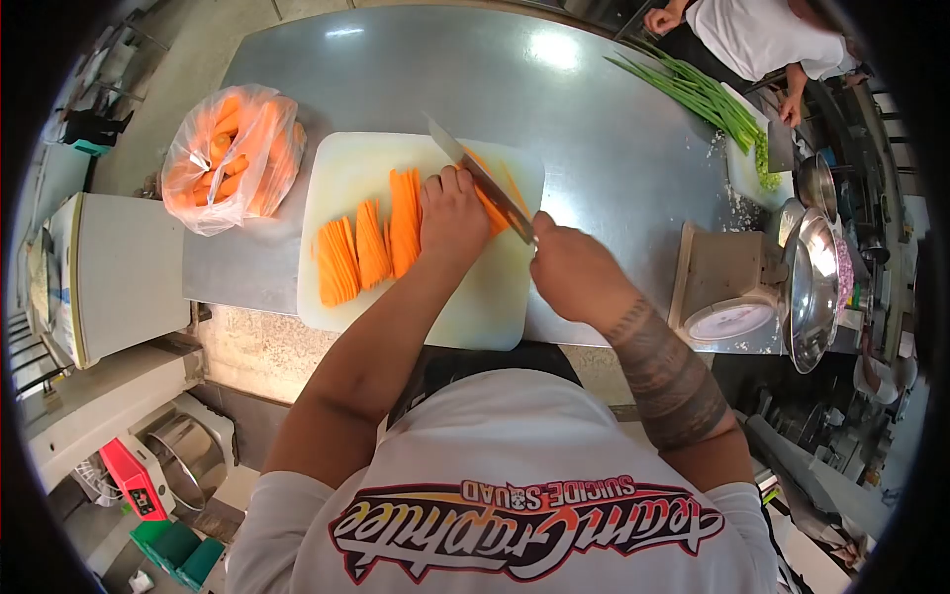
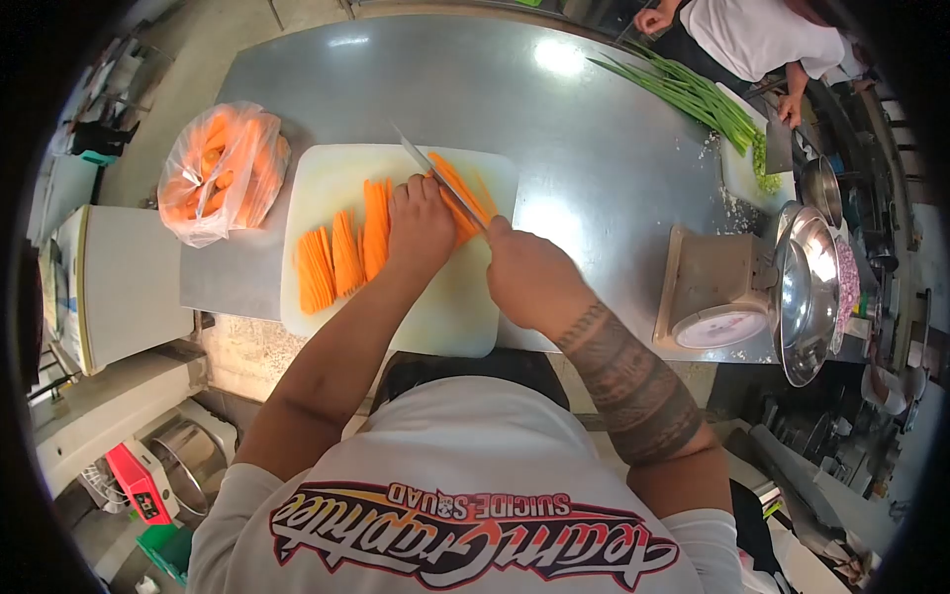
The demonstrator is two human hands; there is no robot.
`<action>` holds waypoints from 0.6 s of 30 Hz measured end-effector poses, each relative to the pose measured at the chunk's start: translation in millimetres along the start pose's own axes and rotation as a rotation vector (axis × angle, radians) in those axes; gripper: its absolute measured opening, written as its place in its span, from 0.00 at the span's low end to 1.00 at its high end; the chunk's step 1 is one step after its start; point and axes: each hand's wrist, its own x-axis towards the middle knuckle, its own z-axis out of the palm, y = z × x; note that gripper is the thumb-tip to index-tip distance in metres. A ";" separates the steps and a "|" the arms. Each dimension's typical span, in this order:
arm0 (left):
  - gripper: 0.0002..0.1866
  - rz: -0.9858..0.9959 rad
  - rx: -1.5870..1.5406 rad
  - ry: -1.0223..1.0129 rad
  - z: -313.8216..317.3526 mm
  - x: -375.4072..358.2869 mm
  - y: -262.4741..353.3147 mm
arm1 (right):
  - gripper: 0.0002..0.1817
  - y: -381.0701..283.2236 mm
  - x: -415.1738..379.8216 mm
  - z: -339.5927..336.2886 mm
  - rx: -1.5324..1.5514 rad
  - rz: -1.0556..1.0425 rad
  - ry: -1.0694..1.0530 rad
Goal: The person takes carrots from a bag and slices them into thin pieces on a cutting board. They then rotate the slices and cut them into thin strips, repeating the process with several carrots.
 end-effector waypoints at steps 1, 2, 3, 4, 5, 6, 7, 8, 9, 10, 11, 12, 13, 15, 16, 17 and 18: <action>0.22 -0.008 -0.005 -0.007 -0.8 -1.4 1.6 | 0.12 11.0 15.2 29.9 0.002 0.022 0.003; 0.22 0.004 -0.010 -0.004 -0.7 -5.5 2.5 | 0.12 16.1 23.2 46.7 0.005 0.044 0.005; 0.22 0.012 -0.011 0.007 -0.9 -5.5 1.6 | 0.12 13.1 26.1 40.1 -0.023 0.027 -0.002; 0.22 0.016 -0.008 0.025 -0.9 -2.0 -0.2 | 0.12 12.7 26.4 30.2 -0.008 -0.017 0.043; 0.22 0.012 -0.006 0.004 -0.9 -4.6 -0.2 | 0.12 12.5 18.5 21.6 0.017 -0.048 0.080; 0.22 0.006 -0.003 -0.011 -0.7 -3.4 -0.3 | 0.12 8.6 12.5 8.4 0.039 -0.083 0.120; 0.22 -0.002 -0.002 -0.027 -0.8 -1.3 -0.7 | 0.12 -4.6 0.0 -15.7 0.007 -0.037 -0.005; 0.23 -0.008 -0.016 -0.006 -0.5 0.0 -0.9 | 0.12 -0.5 6.4 -3.5 0.001 -0.014 0.000; 0.23 -0.014 -0.030 0.014 -1.4 0.9 -0.4 | 0.12 8.0 17.8 22.3 -0.004 0.011 0.004; 0.23 -0.019 -0.046 0.027 -1.6 -2.7 0.9 | 0.12 14.7 24.1 45.6 -0.006 0.040 0.004; 0.23 -0.013 -0.046 0.016 0.2 -6.8 1.2 | 0.12 17.3 26.6 57.0 0.017 0.007 0.071; 0.23 -0.012 -0.040 0.023 0.8 -2.5 -0.8 | 0.12 18.3 32.2 54.0 0.018 -0.021 0.102; 0.23 -0.009 -0.033 0.026 1.4 -1.0 -3.8 | 0.12 19.0 35.2 52.8 0.023 -0.047 0.130; 0.26 0.084 -0.054 -0.013 -5.7 -6.7 -9.4 | 0.12 17.7 28.9 55.4 0.052 -0.032 0.138; 0.28 0.129 -0.065 -0.026 -12.1 -4.2 -10.8 | 0.12 16.3 28.0 54.1 0.067 -0.005 0.129; 0.30 0.094 -0.106 -0.075 -18.6 -8.9 -9.6 | 0.11 16.0 27.0 53.4 0.082 0.022 0.118; 0.33 0.056 -0.148 -0.126 -35.9 -17.8 -4.8 | 0.11 17.3 27.1 54.1 0.072 0.008 0.126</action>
